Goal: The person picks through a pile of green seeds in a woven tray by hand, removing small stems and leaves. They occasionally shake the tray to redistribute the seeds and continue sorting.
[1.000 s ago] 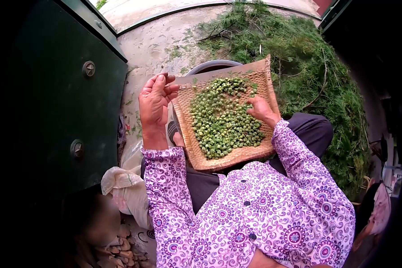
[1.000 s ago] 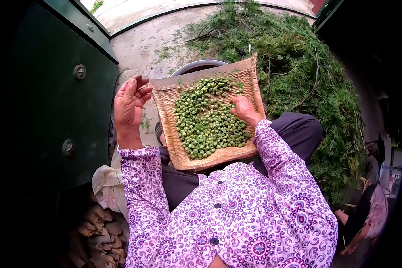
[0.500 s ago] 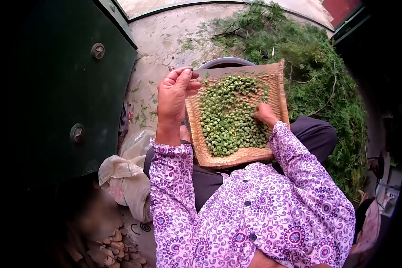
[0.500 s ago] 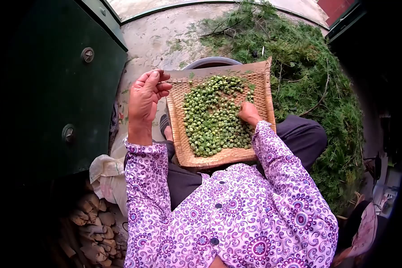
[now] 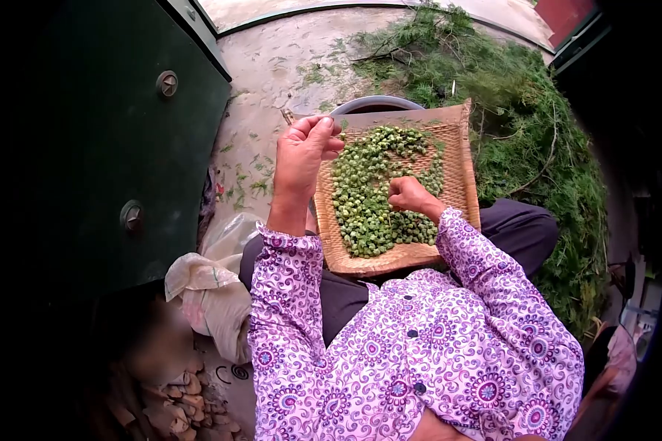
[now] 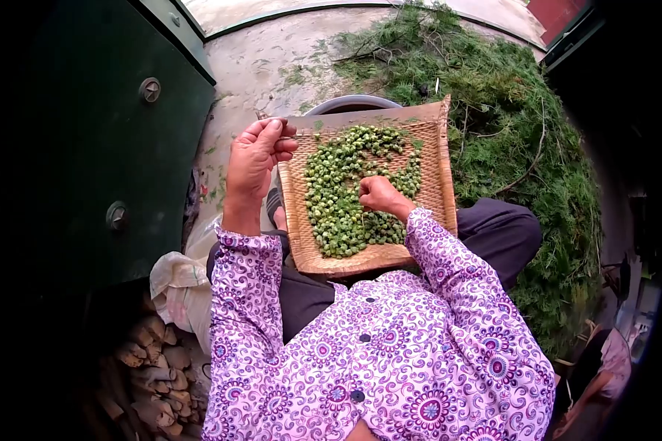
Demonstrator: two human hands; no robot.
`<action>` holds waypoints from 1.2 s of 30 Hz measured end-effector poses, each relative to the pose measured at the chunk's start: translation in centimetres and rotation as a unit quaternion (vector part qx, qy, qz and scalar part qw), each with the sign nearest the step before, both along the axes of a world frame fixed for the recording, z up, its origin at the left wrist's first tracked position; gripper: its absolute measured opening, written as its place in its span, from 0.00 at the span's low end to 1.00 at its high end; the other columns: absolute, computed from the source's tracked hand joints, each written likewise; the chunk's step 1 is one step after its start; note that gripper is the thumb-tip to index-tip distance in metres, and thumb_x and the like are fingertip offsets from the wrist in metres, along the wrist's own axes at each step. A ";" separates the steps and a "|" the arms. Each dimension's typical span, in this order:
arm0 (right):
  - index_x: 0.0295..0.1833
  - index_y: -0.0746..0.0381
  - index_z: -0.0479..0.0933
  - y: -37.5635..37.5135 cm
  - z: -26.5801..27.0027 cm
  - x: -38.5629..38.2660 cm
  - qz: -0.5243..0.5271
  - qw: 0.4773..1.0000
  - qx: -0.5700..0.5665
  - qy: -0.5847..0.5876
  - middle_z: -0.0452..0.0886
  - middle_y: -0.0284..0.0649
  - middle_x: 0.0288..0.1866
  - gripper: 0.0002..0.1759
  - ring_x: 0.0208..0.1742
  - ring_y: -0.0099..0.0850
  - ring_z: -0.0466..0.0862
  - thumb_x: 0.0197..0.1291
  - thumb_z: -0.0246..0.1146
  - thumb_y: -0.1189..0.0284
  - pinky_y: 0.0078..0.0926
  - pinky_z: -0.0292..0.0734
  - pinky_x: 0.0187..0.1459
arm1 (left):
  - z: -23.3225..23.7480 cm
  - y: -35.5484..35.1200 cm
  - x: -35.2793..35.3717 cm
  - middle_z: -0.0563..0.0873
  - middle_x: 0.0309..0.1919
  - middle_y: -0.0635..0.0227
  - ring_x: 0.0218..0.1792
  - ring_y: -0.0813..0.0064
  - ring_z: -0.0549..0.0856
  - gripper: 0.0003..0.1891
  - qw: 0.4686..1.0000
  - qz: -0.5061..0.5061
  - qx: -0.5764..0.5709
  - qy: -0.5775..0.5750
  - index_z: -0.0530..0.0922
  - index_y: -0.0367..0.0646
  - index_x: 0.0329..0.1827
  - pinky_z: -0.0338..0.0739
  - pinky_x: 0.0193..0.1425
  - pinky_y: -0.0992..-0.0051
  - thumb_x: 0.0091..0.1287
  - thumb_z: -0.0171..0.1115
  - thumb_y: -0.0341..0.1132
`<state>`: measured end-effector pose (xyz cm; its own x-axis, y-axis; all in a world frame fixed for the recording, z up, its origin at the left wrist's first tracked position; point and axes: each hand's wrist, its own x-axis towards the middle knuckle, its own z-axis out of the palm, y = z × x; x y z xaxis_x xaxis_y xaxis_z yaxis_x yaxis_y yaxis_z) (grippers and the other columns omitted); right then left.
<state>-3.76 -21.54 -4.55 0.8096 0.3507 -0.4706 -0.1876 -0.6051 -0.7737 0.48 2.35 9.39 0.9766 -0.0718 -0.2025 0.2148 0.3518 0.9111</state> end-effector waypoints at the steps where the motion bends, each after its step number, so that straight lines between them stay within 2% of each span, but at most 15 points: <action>1: 0.24 0.67 0.73 0.7 -1.0 0.0 0.044 0.996 -0.024 -0.068 0.78 0.46 0.22 0.01 0.24 0.36 0.79 0.42 0.57 0.80 0.32 0.75 0.29 | 0.1 0.1 -0.1 0.84 0.34 0.63 0.27 0.80 0.82 0.10 1.000 0.000 0.003 0.003 0.76 0.38 0.43 0.77 0.32 0.82 0.66 0.56 0.35; 3: 0.25 0.67 0.73 2.1 -2.7 -0.2 0.109 0.977 -0.035 -0.180 0.77 0.53 0.24 0.04 0.28 0.48 0.78 0.39 0.55 0.80 0.40 0.74 0.34 | 0.2 0.4 -0.2 0.84 0.34 0.63 0.27 0.80 0.82 0.09 1.000 0.003 0.003 0.007 0.76 0.38 0.43 0.77 0.32 0.82 0.66 0.56 0.35; 10: 0.32 0.63 0.74 5.6 -4.2 -0.9 0.209 0.917 -0.238 -0.240 0.77 0.50 0.26 0.08 0.32 0.48 0.80 0.44 0.53 0.80 0.43 0.74 0.34 | 0.5 0.9 -0.5 0.84 0.35 0.64 0.28 0.81 0.83 0.10 1.000 0.007 0.017 0.003 0.76 0.38 0.43 0.77 0.33 0.83 0.66 0.56 0.35; 14: 0.26 0.63 0.74 4.9 -5.2 -0.9 0.183 0.933 -0.221 -0.219 0.78 0.49 0.25 0.04 0.32 0.47 0.80 0.43 0.54 0.77 0.42 0.74 0.35 | 0.4 1.2 -0.5 0.83 0.34 0.65 0.28 0.82 0.82 0.10 1.000 0.007 0.019 0.000 0.76 0.38 0.43 0.77 0.33 0.84 0.66 0.56 0.35; 18: 0.26 0.64 0.75 2.2 -4.4 -0.8 0.063 0.981 -0.088 -0.162 0.79 0.47 0.27 0.06 0.31 0.44 0.79 0.45 0.58 0.73 0.39 0.74 0.35 | 0.2 1.0 -0.6 0.83 0.34 0.65 0.28 0.82 0.82 0.10 1.000 0.004 0.021 -0.003 0.77 0.38 0.42 0.76 0.33 0.84 0.66 0.56 0.35; 19: 0.28 0.65 0.75 1.6 -3.5 -0.8 0.031 0.993 -0.059 -0.102 0.79 0.46 0.27 0.08 0.30 0.41 0.79 0.46 0.60 0.71 0.36 0.74 0.34 | 0.2 0.9 -0.6 0.83 0.34 0.65 0.28 0.82 0.82 0.10 1.000 0.001 0.019 -0.004 0.77 0.38 0.42 0.76 0.33 0.84 0.66 0.56 0.35; 20: 0.28 0.66 0.74 0.7 -4.1 -1.0 0.014 0.996 -0.029 -0.078 0.78 0.42 0.25 0.08 0.26 0.32 0.79 0.49 0.60 0.71 0.30 0.74 0.31 | 0.1 0.8 -0.6 0.83 0.34 0.65 0.28 0.82 0.82 0.09 1.000 -0.002 0.021 -0.003 0.77 0.38 0.42 0.76 0.33 0.84 0.65 0.57 0.35; 22: 0.27 0.66 0.73 0.4 -1.4 -1.3 -0.041 0.997 0.055 0.046 0.77 0.38 0.23 0.07 0.24 0.25 0.78 0.52 0.59 0.73 0.25 0.74 0.27 | 0.1 0.6 -0.6 0.83 0.34 0.65 0.28 0.82 0.82 0.09 1.000 -0.010 0.021 -0.002 0.77 0.39 0.42 0.76 0.33 0.84 0.65 0.57 0.35; 25: 0.26 0.66 0.72 1.2 1.4 -1.9 -0.042 0.985 0.120 0.115 0.76 0.36 0.23 0.07 0.23 0.21 0.77 0.53 0.58 0.75 0.21 0.74 0.25 | 0.1 0.1 -0.5 0.83 0.34 0.66 0.28 0.82 0.82 0.10 0.999 -0.015 0.034 0.004 0.77 0.39 0.42 0.76 0.33 0.84 0.65 0.57 0.35; 26: 0.27 0.66 0.73 1.6 0.7 -2.3 -0.029 0.984 0.133 0.117 0.76 0.35 0.22 0.06 0.24 0.22 0.77 0.52 0.58 0.75 0.23 0.73 0.25 | 0.1 0.0 -0.4 0.83 0.34 0.66 0.28 0.83 0.81 0.10 0.999 -0.020 0.036 0.006 0.77 0.38 0.43 0.76 0.32 0.85 0.65 0.56 0.36; 28: 0.28 0.65 0.73 2.7 0.2 -3.3 0.103 0.991 0.081 -0.009 0.77 0.39 0.22 0.04 0.24 0.28 0.78 0.49 0.59 0.76 0.27 0.73 0.27 | 0.0 -0.2 -0.5 0.83 0.34 0.66 0.28 0.83 0.81 0.10 0.999 -0.025 0.040 0.010 0.77 0.38 0.43 0.76 0.32 0.85 0.65 0.56 0.36; 29: 0.30 0.64 0.74 3.4 -0.1 -3.6 0.189 0.973 0.044 -0.121 0.78 0.45 0.24 0.04 0.25 0.38 0.79 0.46 0.60 0.75 0.33 0.73 0.29 | -0.1 -0.4 -0.5 0.83 0.34 0.66 0.28 0.83 0.81 0.10 0.999 -0.029 0.043 0.007 0.77 0.38 0.42 0.76 0.32 0.85 0.65 0.56 0.36; 30: 0.29 0.64 0.74 3.9 -0.3 -4.1 0.222 0.963 0.012 -0.152 0.78 0.48 0.25 0.04 0.28 0.45 0.79 0.45 0.58 0.76 0.38 0.73 0.30 | -0.1 -0.4 -0.5 0.83 0.34 0.66 0.28 0.84 0.81 0.11 0.998 -0.034 0.046 0.005 0.76 0.38 0.42 0.76 0.32 0.85 0.65 0.56 0.36; 33: 0.26 0.62 0.74 5.0 -1.6 -5.4 0.306 0.911 -0.098 -0.258 0.76 0.47 0.23 0.04 0.29 0.44 0.80 0.46 0.55 0.75 0.41 0.74 0.29 | -0.2 -0.2 -0.6 0.83 0.34 0.67 0.27 0.84 0.81 0.11 0.998 -0.030 0.051 0.007 0.76 0.38 0.42 0.76 0.32 0.86 0.65 0.57 0.36; 36: 0.27 0.62 0.75 5.4 -1.0 -5.7 0.361 0.887 -0.084 -0.275 0.76 0.46 0.23 0.04 0.28 0.42 0.80 0.46 0.55 0.74 0.41 0.74 0.28 | 0.0 0.2 -0.9 0.83 0.34 0.67 0.27 0.84 0.81 0.10 0.998 -0.027 0.055 0.007 0.76 0.38 0.42 0.76 0.32 0.85 0.65 0.57 0.36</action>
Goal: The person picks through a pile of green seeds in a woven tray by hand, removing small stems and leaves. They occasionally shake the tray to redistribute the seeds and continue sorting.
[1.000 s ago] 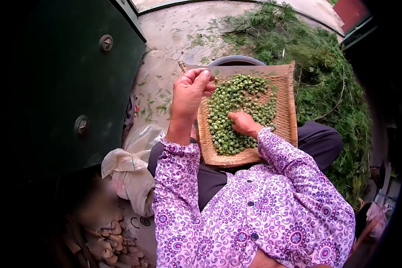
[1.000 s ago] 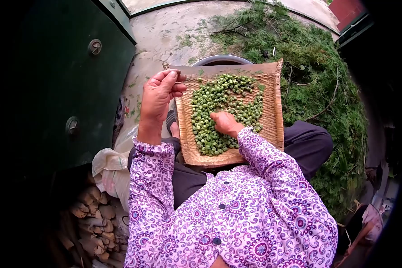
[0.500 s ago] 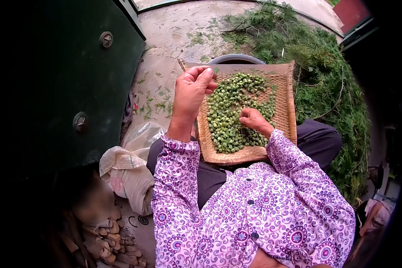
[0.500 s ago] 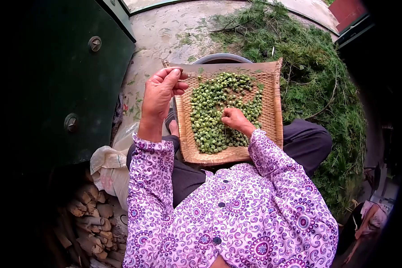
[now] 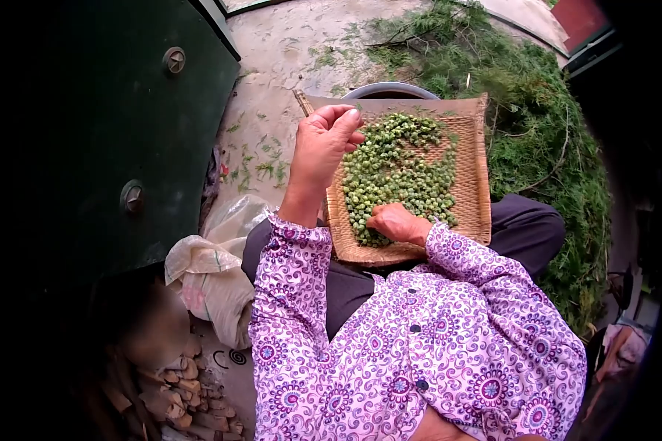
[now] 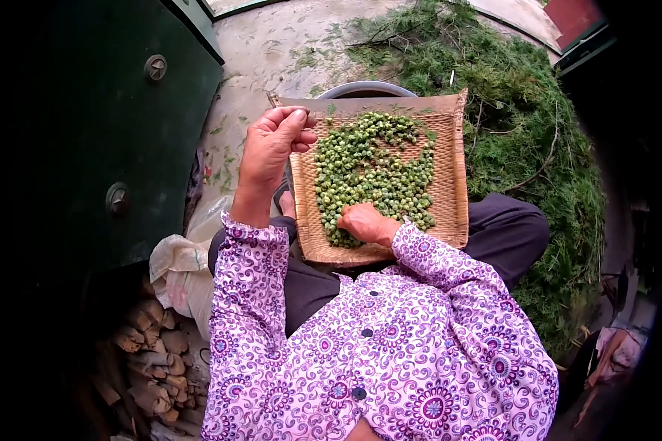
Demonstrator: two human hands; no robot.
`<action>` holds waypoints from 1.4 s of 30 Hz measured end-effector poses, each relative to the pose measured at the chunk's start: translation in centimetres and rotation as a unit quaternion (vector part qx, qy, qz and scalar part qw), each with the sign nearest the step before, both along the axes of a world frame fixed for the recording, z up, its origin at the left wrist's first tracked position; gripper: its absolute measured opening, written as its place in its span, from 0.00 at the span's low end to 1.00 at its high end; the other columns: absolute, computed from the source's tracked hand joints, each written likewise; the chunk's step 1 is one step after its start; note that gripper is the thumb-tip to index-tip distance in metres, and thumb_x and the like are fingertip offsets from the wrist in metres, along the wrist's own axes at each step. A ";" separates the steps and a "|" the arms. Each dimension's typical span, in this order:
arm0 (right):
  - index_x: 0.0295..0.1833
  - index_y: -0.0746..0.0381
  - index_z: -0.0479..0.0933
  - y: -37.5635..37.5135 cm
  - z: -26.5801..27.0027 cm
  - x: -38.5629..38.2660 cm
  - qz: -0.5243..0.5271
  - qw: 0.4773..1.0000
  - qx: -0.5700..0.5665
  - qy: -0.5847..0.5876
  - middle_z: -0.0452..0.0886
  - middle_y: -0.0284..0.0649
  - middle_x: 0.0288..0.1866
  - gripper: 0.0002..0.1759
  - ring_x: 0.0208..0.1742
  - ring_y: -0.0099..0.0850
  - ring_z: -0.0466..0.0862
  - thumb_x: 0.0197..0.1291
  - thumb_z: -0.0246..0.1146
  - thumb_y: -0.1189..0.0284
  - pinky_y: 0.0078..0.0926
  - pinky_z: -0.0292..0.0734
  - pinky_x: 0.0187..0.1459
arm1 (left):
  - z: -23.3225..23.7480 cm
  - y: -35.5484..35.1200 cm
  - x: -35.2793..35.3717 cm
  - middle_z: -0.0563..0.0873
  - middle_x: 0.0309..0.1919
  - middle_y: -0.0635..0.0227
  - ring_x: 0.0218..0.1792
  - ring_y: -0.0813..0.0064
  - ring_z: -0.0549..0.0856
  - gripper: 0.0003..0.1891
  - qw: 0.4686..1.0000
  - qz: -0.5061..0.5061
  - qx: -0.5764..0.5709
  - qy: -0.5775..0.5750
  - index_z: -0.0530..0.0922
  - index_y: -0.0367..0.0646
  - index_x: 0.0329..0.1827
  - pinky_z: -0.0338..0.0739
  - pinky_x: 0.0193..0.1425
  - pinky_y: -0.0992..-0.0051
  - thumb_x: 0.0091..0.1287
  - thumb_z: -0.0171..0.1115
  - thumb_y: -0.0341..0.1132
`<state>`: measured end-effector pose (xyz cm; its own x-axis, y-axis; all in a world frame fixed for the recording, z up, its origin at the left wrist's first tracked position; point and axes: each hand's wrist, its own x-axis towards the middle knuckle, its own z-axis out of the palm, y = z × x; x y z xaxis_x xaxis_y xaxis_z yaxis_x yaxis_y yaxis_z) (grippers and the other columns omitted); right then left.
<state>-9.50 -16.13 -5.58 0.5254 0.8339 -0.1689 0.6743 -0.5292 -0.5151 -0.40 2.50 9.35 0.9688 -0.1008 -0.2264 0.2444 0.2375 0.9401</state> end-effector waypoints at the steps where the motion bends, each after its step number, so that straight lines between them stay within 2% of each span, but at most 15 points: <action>1: 0.26 0.62 0.75 0.2 0.2 0.0 0.002 1.000 0.006 -0.007 0.76 0.44 0.23 0.04 0.27 0.42 0.80 0.45 0.55 0.74 0.40 0.74 0.27 | 0.1 0.1 0.0 0.83 0.33 0.67 0.27 0.84 0.81 0.10 1.000 -0.001 0.002 -0.003 0.77 0.38 0.42 0.76 0.32 0.85 0.65 0.57 0.36; 10: 0.20 0.59 0.77 1.9 -1.2 0.3 -0.028 0.994 -0.107 -0.004 0.80 0.43 0.22 0.04 0.25 0.41 0.82 0.40 0.57 0.74 0.40 0.76 0.26 | 0.2 0.0 -0.2 0.83 0.32 0.70 0.27 0.85 0.81 0.09 1.000 -0.006 0.019 -0.003 0.77 0.39 0.41 0.75 0.32 0.85 0.65 0.57 0.36; 13: 0.21 0.61 0.76 0.7 -1.5 0.1 -0.070 0.993 -0.094 0.000 0.79 0.45 0.22 0.05 0.26 0.43 0.81 0.40 0.56 0.73 0.42 0.75 0.28 | -0.3 -0.3 -0.1 0.82 0.31 0.71 0.26 0.85 0.80 0.10 0.999 -0.012 0.044 0.002 0.78 0.39 0.41 0.75 0.31 0.85 0.64 0.58 0.37; 15: 0.23 0.64 0.76 -0.5 -1.1 0.2 -0.172 0.976 -0.114 0.067 0.79 0.49 0.24 0.06 0.30 0.47 0.81 0.41 0.56 0.73 0.43 0.75 0.31 | -0.8 -0.6 -0.3 0.82 0.31 0.71 0.26 0.85 0.80 0.10 0.998 -0.035 0.045 0.005 0.78 0.39 0.41 0.74 0.31 0.85 0.64 0.58 0.37; 18: 0.25 0.68 0.72 -3.3 1.2 1.5 -0.241 0.940 -0.018 0.242 0.74 0.49 0.21 0.09 0.23 0.39 0.73 0.45 0.57 0.71 0.38 0.69 0.30 | -1.6 -1.6 -0.7 0.81 0.30 0.74 0.26 0.86 0.79 0.12 0.993 -0.097 0.064 0.007 0.78 0.38 0.41 0.73 0.30 0.85 0.62 0.60 0.39; 19: 0.23 0.67 0.68 -3.8 2.4 1.6 -0.287 0.910 0.053 0.296 0.69 0.41 0.17 0.11 0.20 0.30 0.67 0.47 0.58 0.70 0.36 0.66 0.27 | -2.0 -2.0 -0.9 0.81 0.30 0.73 0.27 0.86 0.79 0.12 0.989 -0.123 0.079 0.000 0.78 0.38 0.41 0.73 0.30 0.85 0.62 0.60 0.38; 20: 0.23 0.64 0.67 -4.5 4.1 1.8 -0.310 0.879 0.039 0.361 0.67 0.30 0.18 0.11 0.21 0.19 0.66 0.50 0.57 0.70 0.24 0.62 0.23 | -2.6 -2.3 -1.1 0.81 0.30 0.73 0.27 0.85 0.79 0.12 0.984 -0.150 0.095 -0.009 0.78 0.38 0.41 0.73 0.31 0.85 0.62 0.60 0.38; 22: 0.23 0.61 0.68 -5.7 4.7 1.7 -0.359 0.811 0.128 0.444 0.67 0.26 0.19 0.10 0.21 0.16 0.65 0.53 0.57 0.71 0.18 0.61 0.23 | -4.0 -3.3 -1.3 0.82 0.33 0.69 0.31 0.82 0.79 0.15 0.964 -0.203 0.173 -0.015 0.77 0.35 0.43 0.75 0.36 0.81 0.60 0.61 0.38; 24: 0.24 0.60 0.68 -6.3 6.5 1.9 -0.348 0.789 0.198 0.466 0.67 0.25 0.20 0.10 0.21 0.16 0.66 0.55 0.58 0.71 0.17 0.62 0.23 | -5.6 -4.5 -2.0 0.84 0.35 0.59 0.38 0.71 0.83 0.16 0.946 -0.215 0.236 -0.049 0.79 0.34 0.42 0.77 0.43 0.72 0.58 0.60 0.39; 26: 0.24 0.61 0.69 -6.3 7.7 1.8 -0.350 0.788 0.231 0.450 0.66 0.25 0.18 0.08 0.20 0.16 0.65 0.54 0.57 0.73 0.17 0.59 0.22 | -6.5 -5.7 -2.7 0.82 0.45 0.54 0.44 0.67 0.82 0.21 0.941 -0.260 0.216 -0.019 0.75 0.34 0.51 0.76 0.46 0.71 0.59 0.59 0.40; 30: 0.33 0.63 0.74 -6.7 8.2 1.9 -0.321 0.783 0.247 0.472 0.71 0.25 0.24 0.05 0.25 0.14 0.68 0.55 0.58 0.72 0.15 0.64 0.26 | -5.6 -6.9 -3.5 0.80 0.41 0.64 0.39 0.76 0.79 0.21 0.944 -0.290 0.142 0.066 0.71 0.38 0.57 0.76 0.39 0.75 0.63 0.55 0.40; 33: 0.40 0.63 0.75 -6.7 8.7 1.9 -0.259 0.872 0.205 0.362 0.71 0.22 0.25 0.07 0.27 0.12 0.67 0.56 0.57 0.73 0.13 0.64 0.28 | -5.9 -7.2 -3.2 0.82 0.33 0.66 0.30 0.78 0.80 0.15 0.928 -0.342 0.124 0.082 0.75 0.36 0.49 0.77 0.30 0.79 0.62 0.57 0.34; 34: 0.40 0.63 0.75 -7.0 8.5 2.0 -0.261 0.872 0.204 0.361 0.71 0.22 0.25 0.07 0.27 0.12 0.67 0.56 0.57 0.73 0.13 0.64 0.28 | -6.2 -7.1 -3.0 0.82 0.33 0.66 0.30 0.78 0.80 0.15 0.928 -0.343 0.123 0.081 0.75 0.36 0.49 0.77 0.30 0.79 0.62 0.57 0.34; 37: 0.34 0.61 0.75 -7.1 9.2 1.6 -0.318 0.816 0.236 0.422 0.67 0.20 0.21 0.03 0.23 0.11 0.64 0.54 0.58 0.74 0.13 0.60 0.23 | -6.4 -7.1 -2.9 0.81 0.25 0.67 0.21 0.79 0.79 0.09 0.942 -0.293 0.095 0.130 0.77 0.33 0.42 0.76 0.26 0.79 0.57 0.58 0.24; 42: 0.34 0.62 0.74 -7.5 9.2 1.4 -0.331 0.778 0.273 0.459 0.68 0.21 0.22 0.03 0.22 0.12 0.66 0.56 0.58 0.74 0.12 0.61 0.23 | -6.8 -6.8 -2.9 0.80 0.24 0.68 0.22 0.79 0.79 0.08 0.949 -0.280 0.042 0.143 0.77 0.34 0.39 0.76 0.26 0.79 0.55 0.58 0.22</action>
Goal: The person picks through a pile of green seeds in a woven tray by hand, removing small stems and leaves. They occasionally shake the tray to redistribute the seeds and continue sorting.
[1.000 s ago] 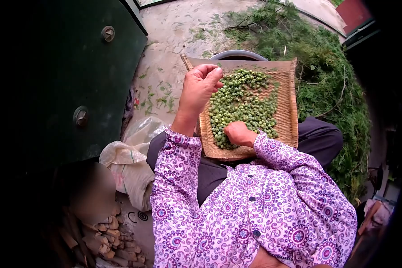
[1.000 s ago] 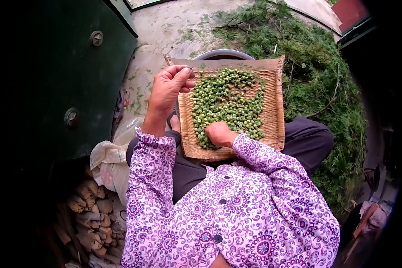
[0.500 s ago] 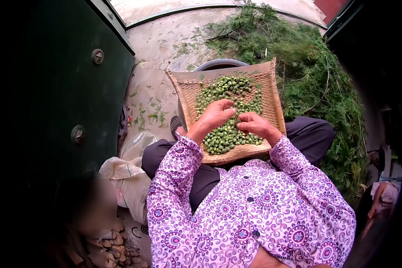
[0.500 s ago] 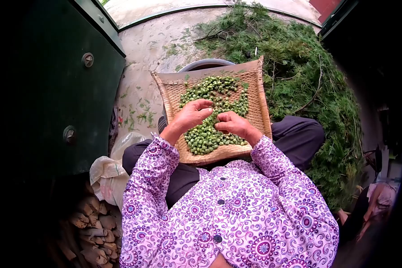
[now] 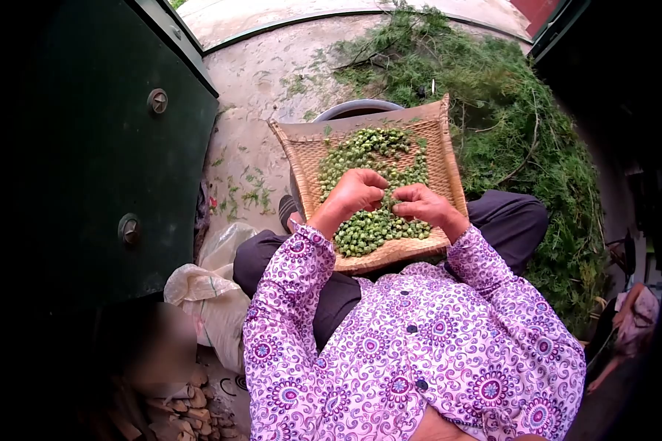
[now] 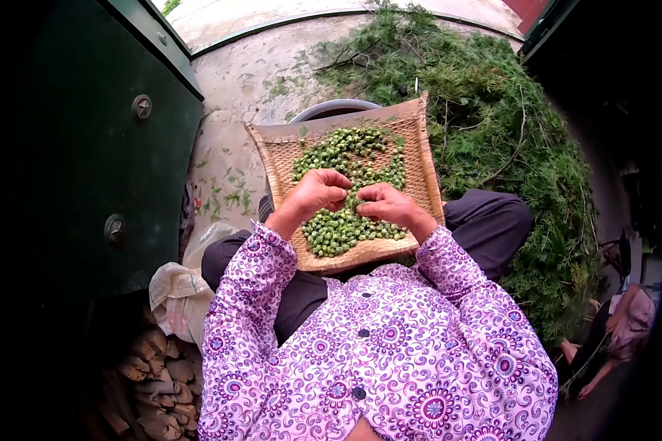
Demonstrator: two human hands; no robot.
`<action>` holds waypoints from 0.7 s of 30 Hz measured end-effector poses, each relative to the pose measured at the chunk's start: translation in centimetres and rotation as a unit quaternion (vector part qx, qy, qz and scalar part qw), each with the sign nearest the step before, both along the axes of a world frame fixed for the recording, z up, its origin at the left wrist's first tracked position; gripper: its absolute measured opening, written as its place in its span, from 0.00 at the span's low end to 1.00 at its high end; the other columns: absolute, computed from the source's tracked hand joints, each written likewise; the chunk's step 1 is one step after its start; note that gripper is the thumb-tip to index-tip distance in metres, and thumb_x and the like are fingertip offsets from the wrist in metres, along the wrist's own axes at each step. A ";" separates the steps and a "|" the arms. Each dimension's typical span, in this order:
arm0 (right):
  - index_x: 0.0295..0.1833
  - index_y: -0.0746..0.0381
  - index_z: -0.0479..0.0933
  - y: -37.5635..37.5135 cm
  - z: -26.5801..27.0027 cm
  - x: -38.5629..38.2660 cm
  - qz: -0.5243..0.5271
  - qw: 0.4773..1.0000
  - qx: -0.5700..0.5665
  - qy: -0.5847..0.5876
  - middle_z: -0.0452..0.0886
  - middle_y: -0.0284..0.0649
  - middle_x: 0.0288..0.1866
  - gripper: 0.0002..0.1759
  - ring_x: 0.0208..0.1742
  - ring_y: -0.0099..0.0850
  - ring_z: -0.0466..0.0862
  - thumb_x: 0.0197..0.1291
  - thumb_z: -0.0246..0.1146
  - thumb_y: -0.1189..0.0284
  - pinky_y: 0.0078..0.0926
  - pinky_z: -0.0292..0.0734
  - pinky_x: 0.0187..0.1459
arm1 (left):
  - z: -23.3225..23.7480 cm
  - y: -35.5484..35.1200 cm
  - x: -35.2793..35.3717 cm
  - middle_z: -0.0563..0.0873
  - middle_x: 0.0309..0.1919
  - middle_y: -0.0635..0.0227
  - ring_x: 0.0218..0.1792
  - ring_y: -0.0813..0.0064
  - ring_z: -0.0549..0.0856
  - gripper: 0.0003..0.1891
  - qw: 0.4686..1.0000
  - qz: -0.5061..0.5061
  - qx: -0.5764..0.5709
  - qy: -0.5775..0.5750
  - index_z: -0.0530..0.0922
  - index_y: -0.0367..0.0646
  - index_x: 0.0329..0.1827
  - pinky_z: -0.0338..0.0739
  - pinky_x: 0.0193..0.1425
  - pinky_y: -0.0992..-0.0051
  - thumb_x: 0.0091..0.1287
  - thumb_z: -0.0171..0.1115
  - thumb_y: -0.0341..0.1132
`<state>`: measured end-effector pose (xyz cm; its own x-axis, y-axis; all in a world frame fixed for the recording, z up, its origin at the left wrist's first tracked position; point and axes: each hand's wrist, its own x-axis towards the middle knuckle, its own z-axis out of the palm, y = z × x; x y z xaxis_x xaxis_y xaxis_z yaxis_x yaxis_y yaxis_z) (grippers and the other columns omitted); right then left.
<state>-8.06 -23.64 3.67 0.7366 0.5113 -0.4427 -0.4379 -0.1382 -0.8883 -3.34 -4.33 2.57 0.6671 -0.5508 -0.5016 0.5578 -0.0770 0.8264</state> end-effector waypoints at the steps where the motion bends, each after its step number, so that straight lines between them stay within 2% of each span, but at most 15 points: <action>1: 0.34 0.62 0.75 0.0 0.0 0.0 -0.005 1.000 0.021 0.012 0.69 0.22 0.22 0.03 0.22 0.13 0.67 0.55 0.58 0.75 0.13 0.61 0.24 | -0.1 0.0 0.0 0.80 0.24 0.68 0.22 0.79 0.78 0.08 1.000 0.009 0.020 -0.015 0.77 0.34 0.39 0.76 0.25 0.79 0.55 0.57 0.22; 3: 0.35 0.63 0.75 -0.2 0.0 0.1 -0.008 0.999 0.043 0.024 0.70 0.24 0.22 0.03 0.22 0.14 0.67 0.55 0.58 0.75 0.13 0.62 0.24 | -0.2 0.1 0.1 0.80 0.24 0.68 0.22 0.79 0.78 0.08 0.999 0.019 0.041 -0.030 0.77 0.34 0.39 0.76 0.25 0.79 0.55 0.57 0.22; 5: 0.37 0.65 0.75 -0.4 0.4 0.1 -0.015 0.993 0.102 0.055 0.74 0.29 0.25 0.06 0.25 0.17 0.72 0.57 0.59 0.73 0.14 0.68 0.28 | -0.4 0.4 0.3 0.79 0.23 0.69 0.21 0.79 0.78 0.07 0.994 0.093 0.018 -0.060 0.77 0.34 0.36 0.76 0.25 0.79 0.55 0.56 0.21; 6: 0.37 0.65 0.75 -0.5 0.6 0.1 -0.015 0.993 0.102 0.056 0.74 0.29 0.25 0.06 0.25 0.17 0.72 0.57 0.59 0.73 0.14 0.68 0.28 | -0.4 0.4 0.4 0.79 0.23 0.69 0.21 0.79 0.78 0.07 0.994 0.093 0.019 -0.059 0.77 0.34 0.36 0.76 0.25 0.79 0.55 0.56 0.21; 8: 0.37 0.65 0.76 -0.6 0.7 0.1 -0.084 0.972 0.196 0.095 0.74 0.30 0.26 0.06 0.25 0.18 0.72 0.57 0.60 0.73 0.16 0.69 0.28 | -0.4 0.5 0.5 0.79 0.24 0.69 0.21 0.80 0.78 0.05 0.990 0.132 0.027 -0.047 0.76 0.35 0.35 0.76 0.26 0.78 0.55 0.56 0.22; 9: 0.39 0.65 0.75 -0.9 0.3 0.5 -0.076 0.966 0.232 0.084 0.75 0.31 0.29 0.06 0.26 0.20 0.72 0.58 0.59 0.73 0.18 0.69 0.29 | -0.3 0.6 0.4 0.79 0.24 0.69 0.21 0.80 0.78 0.05 0.990 0.132 0.027 -0.047 0.76 0.35 0.35 0.76 0.26 0.78 0.55 0.56 0.22; 10: 0.39 0.65 0.75 -1.1 0.1 0.6 -0.077 0.966 0.233 0.083 0.75 0.31 0.29 0.06 0.26 0.20 0.72 0.58 0.59 0.73 0.18 0.69 0.29 | -0.1 0.6 0.3 0.79 0.25 0.69 0.22 0.80 0.78 0.06 0.995 0.100 0.019 -0.021 0.76 0.35 0.36 0.76 0.27 0.78 0.56 0.56 0.23; 12: 0.40 0.64 0.74 -1.3 0.0 0.8 -0.156 0.939 0.279 0.126 0.76 0.32 0.31 0.06 0.26 0.20 0.73 0.59 0.58 0.74 0.18 0.70 0.30 | 0.6 0.4 0.1 0.79 0.25 0.70 0.24 0.79 0.79 0.06 0.998 0.068 0.012 0.005 0.76 0.36 0.37 0.77 0.28 0.78 0.56 0.55 0.23; 14: 0.41 0.63 0.73 -1.3 -0.1 0.9 -0.161 0.935 0.286 0.131 0.76 0.31 0.32 0.05 0.27 0.20 0.73 0.60 0.57 0.75 0.19 0.70 0.31 | 1.2 0.2 -0.4 0.78 0.25 0.71 0.22 0.81 0.77 0.07 0.994 0.041 -0.041 0.088 0.76 0.35 0.38 0.76 0.26 0.78 0.57 0.54 0.23; 15: 0.42 0.63 0.74 -1.2 -0.1 0.9 -0.160 0.927 0.310 0.138 0.77 0.32 0.32 0.06 0.27 0.20 0.75 0.60 0.56 0.75 0.19 0.71 0.32 | 1.2 0.2 -0.4 0.78 0.30 0.69 0.26 0.80 0.78 0.12 0.993 0.001 -0.057 0.099 0.74 0.36 0.45 0.78 0.31 0.77 0.58 0.54 0.26; 16: 0.43 0.62 0.74 -1.1 -0.1 0.9 -0.159 0.918 0.333 0.143 0.78 0.32 0.33 0.06 0.28 0.20 0.77 0.60 0.56 0.74 0.20 0.72 0.33 | 1.3 0.0 -0.5 0.78 0.30 0.69 0.26 0.80 0.78 0.12 0.994 0.000 -0.056 0.099 0.74 0.36 0.45 0.78 0.31 0.77 0.58 0.54 0.26; 19: 0.43 0.63 0.73 -0.7 -0.5 1.0 -0.177 0.904 0.355 0.161 0.78 0.33 0.32 0.06 0.28 0.21 0.78 0.61 0.56 0.74 0.22 0.73 0.33 | 1.6 -0.4 -0.9 0.76 0.41 0.64 0.32 0.79 0.78 0.22 0.991 -0.048 -0.091 0.081 0.68 0.36 0.56 0.78 0.36 0.78 0.57 0.57 0.28; 21: 0.43 0.63 0.73 -0.6 -0.7 1.0 -0.181 0.904 0.352 0.163 0.78 0.33 0.32 0.06 0.28 0.21 0.78 0.61 0.56 0.74 0.22 0.74 0.34 | 1.3 -0.4 -0.9 0.76 0.41 0.66 0.31 0.79 0.79 0.20 0.994 -0.060 -0.074 0.044 0.68 0.37 0.54 0.78 0.34 0.78 0.59 0.57 0.29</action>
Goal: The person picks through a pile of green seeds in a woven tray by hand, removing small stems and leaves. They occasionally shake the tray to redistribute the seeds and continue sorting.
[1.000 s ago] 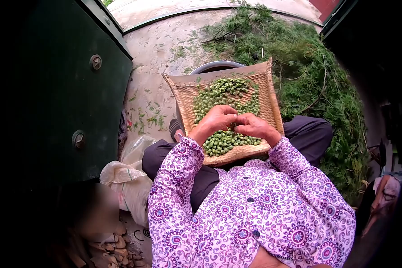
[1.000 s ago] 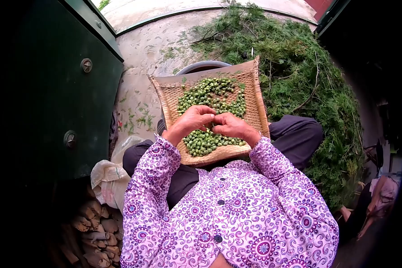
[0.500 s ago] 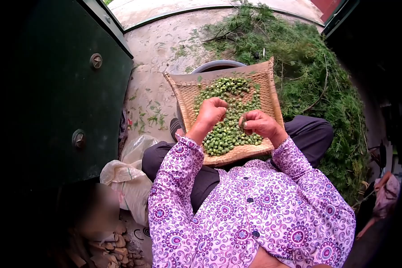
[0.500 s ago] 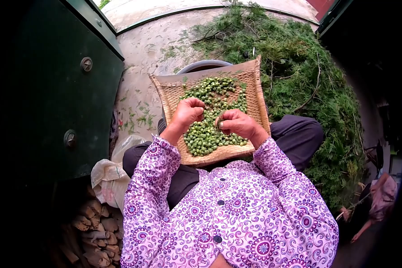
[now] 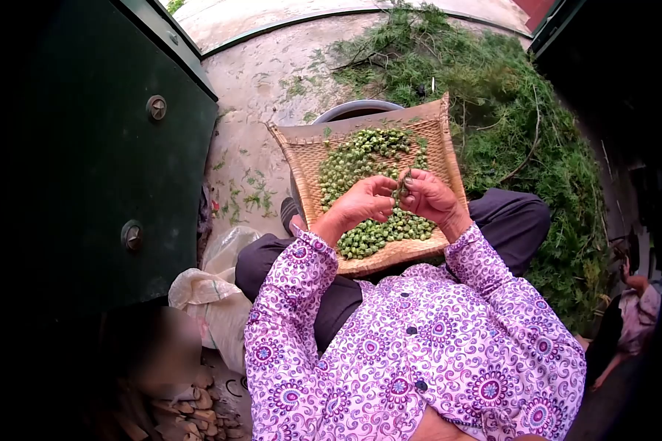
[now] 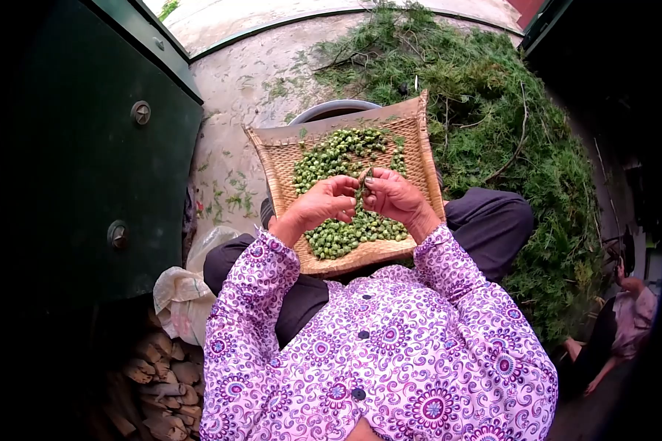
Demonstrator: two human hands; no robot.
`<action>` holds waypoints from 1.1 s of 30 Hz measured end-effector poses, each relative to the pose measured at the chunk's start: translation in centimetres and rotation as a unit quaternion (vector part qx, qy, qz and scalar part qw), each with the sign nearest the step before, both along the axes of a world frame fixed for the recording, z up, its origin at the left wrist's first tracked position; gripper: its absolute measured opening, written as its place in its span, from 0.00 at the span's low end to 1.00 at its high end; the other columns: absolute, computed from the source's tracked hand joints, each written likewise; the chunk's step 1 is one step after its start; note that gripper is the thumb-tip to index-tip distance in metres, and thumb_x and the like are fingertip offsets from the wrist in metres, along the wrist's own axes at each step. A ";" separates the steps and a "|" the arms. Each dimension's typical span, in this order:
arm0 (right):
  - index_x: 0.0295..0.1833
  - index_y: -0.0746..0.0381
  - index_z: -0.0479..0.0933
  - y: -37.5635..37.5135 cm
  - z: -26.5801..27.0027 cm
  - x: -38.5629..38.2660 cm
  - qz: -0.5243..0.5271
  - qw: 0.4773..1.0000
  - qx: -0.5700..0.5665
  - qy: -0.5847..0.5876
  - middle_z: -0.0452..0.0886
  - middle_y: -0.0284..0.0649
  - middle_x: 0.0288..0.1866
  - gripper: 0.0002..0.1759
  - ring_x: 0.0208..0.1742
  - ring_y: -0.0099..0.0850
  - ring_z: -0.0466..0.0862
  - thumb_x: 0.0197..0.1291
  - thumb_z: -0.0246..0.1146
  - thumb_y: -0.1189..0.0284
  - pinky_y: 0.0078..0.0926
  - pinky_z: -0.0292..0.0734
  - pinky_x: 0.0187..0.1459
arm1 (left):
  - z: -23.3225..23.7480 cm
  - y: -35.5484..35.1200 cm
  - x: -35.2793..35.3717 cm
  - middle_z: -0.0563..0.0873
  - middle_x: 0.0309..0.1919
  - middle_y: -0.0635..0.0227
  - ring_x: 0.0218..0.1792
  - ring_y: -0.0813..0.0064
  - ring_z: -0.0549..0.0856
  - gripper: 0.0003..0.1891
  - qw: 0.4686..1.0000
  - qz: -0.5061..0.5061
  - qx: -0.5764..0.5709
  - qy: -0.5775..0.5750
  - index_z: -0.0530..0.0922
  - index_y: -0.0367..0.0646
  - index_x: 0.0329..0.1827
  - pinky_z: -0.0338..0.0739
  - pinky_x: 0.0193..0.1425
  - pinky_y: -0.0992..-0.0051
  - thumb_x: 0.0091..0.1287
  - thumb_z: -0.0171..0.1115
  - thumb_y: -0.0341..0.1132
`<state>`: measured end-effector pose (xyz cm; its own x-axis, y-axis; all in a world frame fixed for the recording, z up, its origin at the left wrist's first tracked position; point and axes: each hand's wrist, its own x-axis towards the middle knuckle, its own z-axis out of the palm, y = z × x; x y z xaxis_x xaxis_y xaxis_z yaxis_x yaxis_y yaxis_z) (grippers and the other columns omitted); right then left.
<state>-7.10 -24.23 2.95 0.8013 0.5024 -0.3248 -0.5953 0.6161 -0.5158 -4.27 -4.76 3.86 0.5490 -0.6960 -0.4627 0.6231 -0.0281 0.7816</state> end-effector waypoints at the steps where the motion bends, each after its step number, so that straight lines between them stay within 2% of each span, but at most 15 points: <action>1: 0.43 0.63 0.73 0.0 -0.1 0.0 -0.002 1.000 -0.002 0.004 0.78 0.34 0.32 0.06 0.28 0.21 0.78 0.61 0.56 0.74 0.23 0.74 0.34 | -0.3 -0.1 0.0 0.76 0.40 0.68 0.31 0.80 0.80 0.18 0.999 -0.009 0.015 -0.039 0.68 0.37 0.53 0.79 0.33 0.79 0.60 0.58 0.29; 6: 0.43 0.62 0.73 0.2 0.3 -0.1 -0.019 0.998 0.054 0.009 0.77 0.34 0.30 0.06 0.26 0.22 0.73 0.62 0.55 0.74 0.23 0.69 0.32 | -1.3 -0.5 -0.3 0.80 0.25 0.73 0.25 0.82 0.78 0.11 0.995 -0.020 0.062 -0.072 0.77 0.36 0.42 0.74 0.29 0.82 0.58 0.60 0.31; 9: 0.43 0.61 0.72 -2.1 0.8 0.9 -0.085 0.990 0.107 -0.016 0.75 0.34 0.29 0.06 0.25 0.23 0.69 0.63 0.53 0.73 0.23 0.64 0.31 | -1.6 -0.5 -0.8 0.84 0.26 0.64 0.25 0.75 0.81 0.09 0.922 -0.082 0.206 -0.318 0.81 0.37 0.35 0.76 0.33 0.74 0.53 0.58 0.30; 12: 0.44 0.62 0.71 -8.3 2.0 2.5 -0.179 0.978 -0.024 -0.101 0.77 0.36 0.30 0.05 0.29 0.26 0.75 0.63 0.53 0.75 0.27 0.69 0.31 | -3.6 0.0 -1.7 0.83 0.34 0.53 0.37 0.54 0.82 0.19 0.809 -0.247 0.319 -0.427 0.81 0.43 0.44 0.76 0.44 0.64 0.45 0.57 0.29; 14: 0.44 0.61 0.71 -13.3 1.1 3.4 -0.279 0.936 -0.201 -0.071 0.79 0.36 0.31 0.06 0.30 0.24 0.79 0.63 0.54 0.74 0.27 0.75 0.32 | -1.8 0.0 -1.7 0.82 0.36 0.52 0.41 0.56 0.81 0.25 0.775 -0.324 0.349 -0.415 0.76 0.45 0.52 0.75 0.47 0.64 0.45 0.59 0.31; 15: 0.42 0.63 0.73 -14.6 0.9 3.6 -0.285 0.837 -0.465 -0.042 0.80 0.38 0.32 0.08 0.33 0.26 0.81 0.59 0.58 0.71 0.30 0.77 0.34 | -2.1 0.1 -1.9 0.82 0.36 0.52 0.41 0.57 0.81 0.26 0.768 -0.325 0.357 -0.421 0.75 0.44 0.54 0.75 0.47 0.64 0.45 0.59 0.32; 16: 0.40 0.67 0.75 -18.7 -2.5 4.1 -0.177 0.579 -0.782 -0.148 0.81 0.42 0.36 0.14 0.34 0.31 0.82 0.51 0.62 0.69 0.32 0.77 0.36 | -2.0 0.0 -1.8 0.82 0.36 0.52 0.41 0.57 0.81 0.26 0.769 -0.325 0.356 -0.421 0.75 0.44 0.54 0.75 0.47 0.64 0.45 0.59 0.32; 17: 0.40 0.67 0.75 -18.8 -2.5 3.9 -0.177 0.578 -0.783 -0.149 0.81 0.42 0.36 0.14 0.34 0.31 0.82 0.51 0.62 0.69 0.32 0.77 0.36 | -1.7 0.0 -1.6 0.82 0.37 0.51 0.42 0.56 0.81 0.26 0.774 -0.314 0.357 -0.418 0.75 0.44 0.54 0.75 0.48 0.63 0.46 0.59 0.32; 19: 0.38 0.69 0.76 -18.2 -1.6 3.3 -0.113 0.313 -0.905 -0.265 0.82 0.44 0.35 0.16 0.33 0.32 0.82 0.45 0.63 0.69 0.32 0.77 0.37 | -1.5 -0.1 -1.3 0.81 0.38 0.50 0.42 0.56 0.81 0.25 0.782 -0.301 0.359 -0.412 0.74 0.43 0.54 0.75 0.48 0.63 0.47 0.59 0.33; 20: 0.33 0.67 0.78 -16.7 -1.3 3.6 -0.121 0.490 -0.840 -0.198 0.82 0.43 0.29 0.12 0.29 0.32 0.82 0.44 0.61 0.70 0.30 0.76 0.35 | -1.5 0.1 -1.4 0.81 0.38 0.50 0.43 0.55 0.81 0.24 0.778 -0.303 0.355 -0.420 0.75 0.42 0.53 0.74 0.48 0.62 0.48 0.58 0.33; 21: 0.28 0.66 0.78 -14.9 -1.2 3.9 -0.119 0.589 -0.777 -0.186 0.81 0.43 0.25 0.09 0.27 0.34 0.81 0.45 0.61 0.71 0.31 0.75 0.33 | -1.4 0.1 -1.4 0.81 0.39 0.50 0.43 0.55 0.80 0.23 0.774 -0.308 0.353 -0.426 0.75 0.41 0.52 0.74 0.48 0.62 0.49 0.58 0.34; 22: 0.26 0.67 0.77 -12.8 -1.2 4.2 -0.105 0.611 -0.761 -0.191 0.80 0.45 0.25 0.08 0.25 0.37 0.80 0.44 0.61 0.71 0.31 0.75 0.31 | -1.4 0.0 -1.3 0.81 0.39 0.50 0.43 0.55 0.80 0.23 0.774 -0.309 0.352 -0.426 0.75 0.41 0.52 0.74 0.48 0.62 0.49 0.58 0.34; 23: 0.27 0.67 0.77 -11.7 -2.8 4.6 -0.076 0.533 -0.798 -0.273 0.79 0.46 0.25 0.08 0.27 0.40 0.80 0.44 0.61 0.72 0.33 0.75 0.33 | -1.4 0.0 -1.3 0.81 0.39 0.50 0.43 0.55 0.80 0.23 0.774 -0.320 0.352 -0.419 0.75 0.40 0.52 0.74 0.49 0.62 0.50 0.57 0.34; 30: 0.50 0.61 0.70 -6.2 -10.4 4.9 0.074 0.517 -0.808 -0.271 0.64 0.56 0.57 0.24 0.54 0.55 0.69 0.42 0.62 0.74 0.46 0.67 0.54 | -1.4 0.2 -1.2 0.81 0.36 0.51 0.41 0.54 0.81 0.16 0.779 -0.304 0.345 -0.426 0.77 0.38 0.42 0.75 0.45 0.60 0.51 0.56 0.34; 33: 0.55 0.62 0.69 -5.3 -11.8 4.5 0.092 0.448 -0.851 -0.257 0.66 0.57 0.56 0.30 0.54 0.51 0.70 0.40 0.66 0.73 0.40 0.68 0.55 | -1.5 0.5 -1.4 0.81 0.34 0.51 0.39 0.55 0.81 0.16 0.778 -0.297 0.342 -0.436 0.76 0.37 0.42 0.75 0.44 0.60 0.52 0.56 0.36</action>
<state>-2.62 -29.57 -8.89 0.9859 -0.0511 -0.1592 -0.0894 -0.9657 -0.2436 -5.71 -4.24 2.38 0.5379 -0.7009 -0.4684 -0.4169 -0.7041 0.5749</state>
